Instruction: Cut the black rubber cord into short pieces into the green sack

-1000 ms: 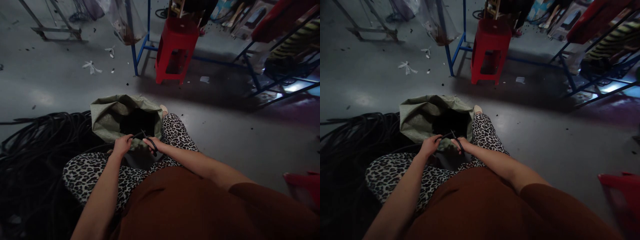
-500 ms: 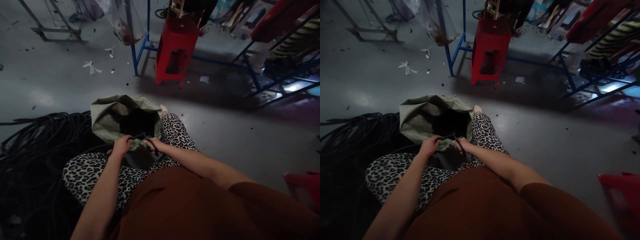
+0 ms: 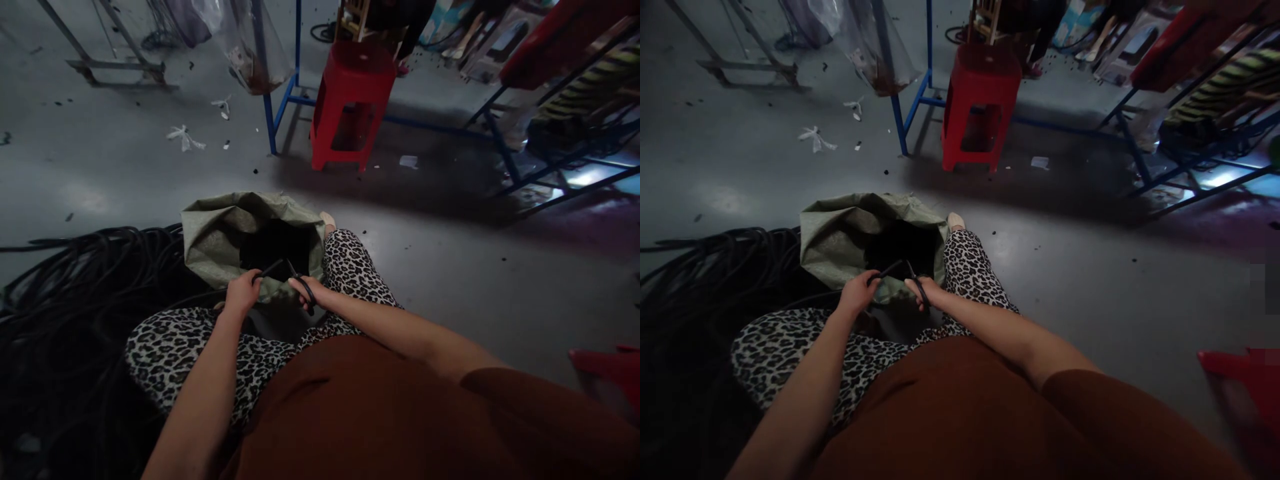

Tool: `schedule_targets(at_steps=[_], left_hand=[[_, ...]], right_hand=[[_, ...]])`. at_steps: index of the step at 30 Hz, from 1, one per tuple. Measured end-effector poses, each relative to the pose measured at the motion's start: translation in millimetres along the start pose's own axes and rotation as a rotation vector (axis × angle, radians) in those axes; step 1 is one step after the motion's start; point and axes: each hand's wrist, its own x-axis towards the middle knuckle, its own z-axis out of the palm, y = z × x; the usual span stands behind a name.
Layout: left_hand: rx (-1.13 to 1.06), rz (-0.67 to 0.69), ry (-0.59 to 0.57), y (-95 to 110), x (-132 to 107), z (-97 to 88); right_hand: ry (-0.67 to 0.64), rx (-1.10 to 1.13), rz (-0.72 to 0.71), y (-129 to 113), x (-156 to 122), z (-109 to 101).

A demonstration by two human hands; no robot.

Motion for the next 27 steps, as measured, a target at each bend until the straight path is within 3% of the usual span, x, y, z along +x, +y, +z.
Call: schedule_targets(at_steps=[8, 27], left_hand=[[-0.053, 0.044, 0.010, -1, 0, 3.5], [-0.062, 0.082, -0.085, 1, -2, 2.8]], right_hand=[[-0.093, -0.016, -0.035, -4, -5, 3], [-0.117, -0.020, -0.029, -6, -5, 2]])
